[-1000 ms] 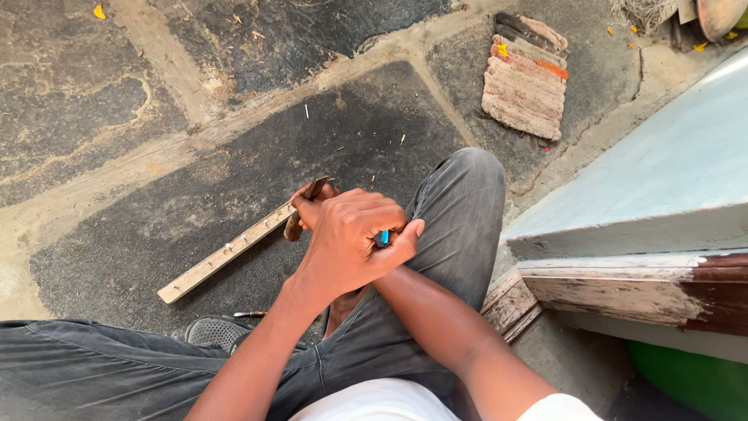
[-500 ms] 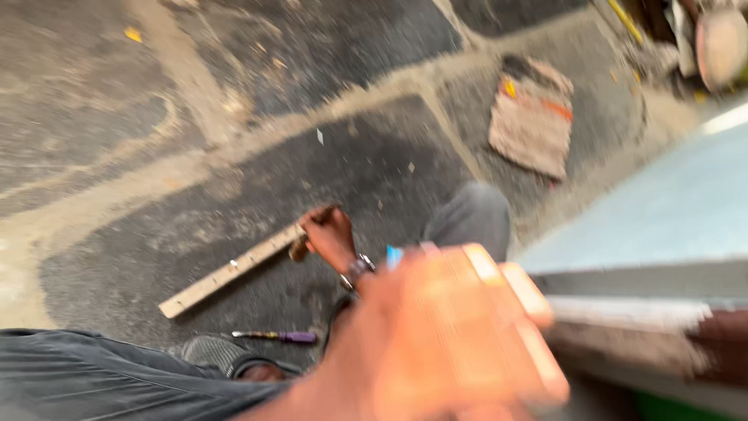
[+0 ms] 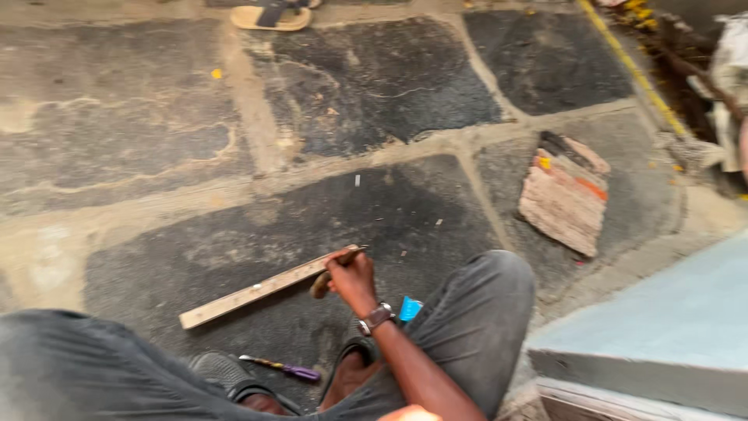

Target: The person sits on the ground and uses a hammer to drive nails into a small wooden plank. They repeatedly pick up nails and strike them until they are flush with the wood surface.

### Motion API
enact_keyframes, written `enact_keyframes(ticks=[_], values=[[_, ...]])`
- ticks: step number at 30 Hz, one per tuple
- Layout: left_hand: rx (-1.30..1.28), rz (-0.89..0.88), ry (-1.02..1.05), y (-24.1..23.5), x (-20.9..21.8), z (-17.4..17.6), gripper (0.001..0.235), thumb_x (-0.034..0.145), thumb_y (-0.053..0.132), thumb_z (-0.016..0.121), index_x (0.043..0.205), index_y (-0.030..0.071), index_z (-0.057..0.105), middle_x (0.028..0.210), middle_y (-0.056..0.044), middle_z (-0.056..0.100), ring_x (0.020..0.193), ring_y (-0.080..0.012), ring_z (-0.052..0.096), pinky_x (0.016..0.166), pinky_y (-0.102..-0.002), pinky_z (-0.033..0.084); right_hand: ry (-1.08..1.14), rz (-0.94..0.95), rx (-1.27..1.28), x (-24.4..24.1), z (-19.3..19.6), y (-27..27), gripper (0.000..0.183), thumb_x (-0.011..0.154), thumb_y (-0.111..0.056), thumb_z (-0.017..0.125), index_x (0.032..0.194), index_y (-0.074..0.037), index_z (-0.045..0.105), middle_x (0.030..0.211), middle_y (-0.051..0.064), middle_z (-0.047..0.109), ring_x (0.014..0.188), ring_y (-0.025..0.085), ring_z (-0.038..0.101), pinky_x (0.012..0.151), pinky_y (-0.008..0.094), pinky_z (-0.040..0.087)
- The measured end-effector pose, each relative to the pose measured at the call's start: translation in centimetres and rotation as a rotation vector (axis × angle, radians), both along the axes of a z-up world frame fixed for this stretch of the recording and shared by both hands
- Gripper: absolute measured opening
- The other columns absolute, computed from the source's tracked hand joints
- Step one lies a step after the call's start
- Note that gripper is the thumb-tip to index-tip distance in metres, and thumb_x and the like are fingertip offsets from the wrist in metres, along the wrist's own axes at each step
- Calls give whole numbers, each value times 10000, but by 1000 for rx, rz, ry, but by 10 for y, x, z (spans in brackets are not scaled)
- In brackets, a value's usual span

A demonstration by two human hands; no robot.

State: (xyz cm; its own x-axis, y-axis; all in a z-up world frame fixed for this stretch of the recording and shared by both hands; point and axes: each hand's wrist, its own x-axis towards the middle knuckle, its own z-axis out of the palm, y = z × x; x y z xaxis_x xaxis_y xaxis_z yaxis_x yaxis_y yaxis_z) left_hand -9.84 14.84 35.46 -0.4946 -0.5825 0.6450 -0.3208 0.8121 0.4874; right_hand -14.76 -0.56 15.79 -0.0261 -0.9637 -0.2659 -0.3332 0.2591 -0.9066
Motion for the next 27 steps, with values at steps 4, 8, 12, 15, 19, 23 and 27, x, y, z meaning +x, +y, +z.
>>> enact_keyframes(ticks=[4,8,12,15,19,23,27], values=[[227,-102,-188,-27,25,22,238,1026,272,606,1089,57,685,959,-143,710,970,-304,694,852,-482,515,30,68,-36,-4,-14,0,159,872,-136,744,844,18,722,627,113,702,485,171,659,444,340,492],[522,-150,-190,-52,67,27,273,998,309,626,1078,67,726,932,-125,746,898,-270,756,804,-406,592,219,121,-122,-13,-28,3,161,861,-177,711,935,-34,722,700,111,717,545,184,692,500,340,545],[627,415,79,-97,127,-9,373,814,387,624,1004,112,789,955,-85,805,918,-263,770,775,-400,593,324,187,-372,-8,-21,-2,354,838,-143,582,1128,-160,785,850,109,730,602,215,691,532,336,553],[1054,679,-386,-136,158,-65,697,885,734,532,1015,93,774,928,-125,789,946,-288,759,828,-423,554,377,159,28,-4,6,-2,225,960,-243,671,933,-58,795,803,212,820,713,213,803,669,333,594],[1642,465,-46,-146,159,-156,893,890,812,474,1099,-24,709,961,-179,819,930,-331,817,682,-453,604,216,333,-421,5,49,4,226,825,-67,670,1032,-76,761,1055,167,795,918,224,805,806,334,619],[1755,115,1246,-157,118,-207,700,963,666,516,1331,73,567,1032,-193,770,974,-338,762,718,-441,642,260,624,-850,21,81,33,343,730,31,712,1057,-62,752,1263,228,716,1111,367,716,881,415,581],[1493,-66,1688,-177,120,-221,613,1023,554,603,1334,38,494,1001,-230,777,938,-308,715,722,-381,601,138,420,-606,38,79,46,554,837,97,595,1387,42,564,1203,169,728,1105,307,745,884,415,599]])
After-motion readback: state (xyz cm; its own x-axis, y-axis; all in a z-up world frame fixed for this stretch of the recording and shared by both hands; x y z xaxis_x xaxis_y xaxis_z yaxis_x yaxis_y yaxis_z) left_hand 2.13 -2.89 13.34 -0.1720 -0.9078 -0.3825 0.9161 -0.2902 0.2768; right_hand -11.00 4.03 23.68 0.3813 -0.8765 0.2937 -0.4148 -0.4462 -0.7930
